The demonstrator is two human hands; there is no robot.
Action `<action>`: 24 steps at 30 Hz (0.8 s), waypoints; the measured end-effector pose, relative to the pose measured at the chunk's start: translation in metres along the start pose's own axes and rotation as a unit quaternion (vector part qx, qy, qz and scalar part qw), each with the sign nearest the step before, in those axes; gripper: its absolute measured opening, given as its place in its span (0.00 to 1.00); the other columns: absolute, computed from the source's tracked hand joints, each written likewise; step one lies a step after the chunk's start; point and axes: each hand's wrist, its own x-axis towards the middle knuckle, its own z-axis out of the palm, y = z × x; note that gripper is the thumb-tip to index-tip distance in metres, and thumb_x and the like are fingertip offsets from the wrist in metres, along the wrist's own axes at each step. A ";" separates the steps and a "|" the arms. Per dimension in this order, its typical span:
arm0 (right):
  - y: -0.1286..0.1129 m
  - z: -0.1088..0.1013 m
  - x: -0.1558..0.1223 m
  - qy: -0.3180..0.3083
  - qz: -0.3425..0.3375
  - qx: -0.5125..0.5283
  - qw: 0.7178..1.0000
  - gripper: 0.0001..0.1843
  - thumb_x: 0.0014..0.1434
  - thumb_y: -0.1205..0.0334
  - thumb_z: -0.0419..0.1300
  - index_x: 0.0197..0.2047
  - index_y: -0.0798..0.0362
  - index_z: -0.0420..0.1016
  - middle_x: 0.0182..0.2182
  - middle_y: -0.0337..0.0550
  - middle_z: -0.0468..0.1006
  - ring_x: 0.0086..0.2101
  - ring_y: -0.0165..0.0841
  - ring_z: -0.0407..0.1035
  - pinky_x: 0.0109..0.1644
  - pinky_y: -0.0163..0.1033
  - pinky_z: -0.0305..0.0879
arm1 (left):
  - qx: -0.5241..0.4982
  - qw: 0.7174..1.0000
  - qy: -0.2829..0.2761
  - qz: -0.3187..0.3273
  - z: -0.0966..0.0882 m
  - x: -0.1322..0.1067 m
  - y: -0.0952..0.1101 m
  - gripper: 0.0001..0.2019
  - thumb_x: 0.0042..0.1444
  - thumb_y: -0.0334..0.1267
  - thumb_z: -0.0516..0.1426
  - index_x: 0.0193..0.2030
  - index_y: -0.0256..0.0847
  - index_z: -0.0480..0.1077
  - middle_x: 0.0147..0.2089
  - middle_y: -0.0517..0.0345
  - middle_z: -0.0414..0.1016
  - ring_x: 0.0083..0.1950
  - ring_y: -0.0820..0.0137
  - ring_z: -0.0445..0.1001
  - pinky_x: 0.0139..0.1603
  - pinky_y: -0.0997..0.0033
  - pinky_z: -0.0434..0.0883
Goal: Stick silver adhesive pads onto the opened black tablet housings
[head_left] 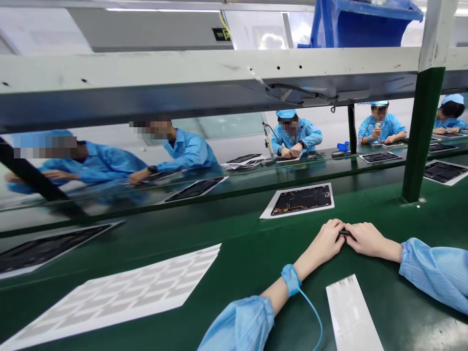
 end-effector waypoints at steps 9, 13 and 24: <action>0.000 0.001 0.000 0.004 -0.007 -0.002 1.000 0.16 0.67 0.58 0.56 0.54 0.56 0.69 0.43 0.46 0.76 0.40 0.36 0.74 0.45 0.47 0.72 | 0.003 1.000 -0.004 -0.002 -0.001 0.000 0.000 0.10 0.64 0.39 0.56 0.48 0.36 0.69 0.49 0.51 0.71 0.49 0.63 0.72 0.50 0.56 0.71; 0.000 0.000 -0.001 0.009 -0.008 0.000 1.000 0.16 0.67 0.58 0.56 0.54 0.56 0.69 0.44 0.46 0.76 0.40 0.36 0.74 0.45 0.47 0.72 | 0.010 1.000 -0.005 -0.001 -0.001 -0.001 0.000 0.10 0.64 0.39 0.56 0.48 0.36 0.69 0.49 0.51 0.71 0.49 0.63 0.72 0.50 0.56 0.71; 0.001 0.000 -0.001 0.009 -0.012 0.001 1.000 0.16 0.67 0.58 0.56 0.54 0.56 0.69 0.43 0.46 0.76 0.40 0.36 0.74 0.45 0.47 0.72 | 0.014 1.000 -0.010 -0.010 -0.002 0.000 0.003 0.10 0.64 0.39 0.56 0.48 0.36 0.69 0.49 0.51 0.71 0.49 0.64 0.72 0.50 0.56 0.71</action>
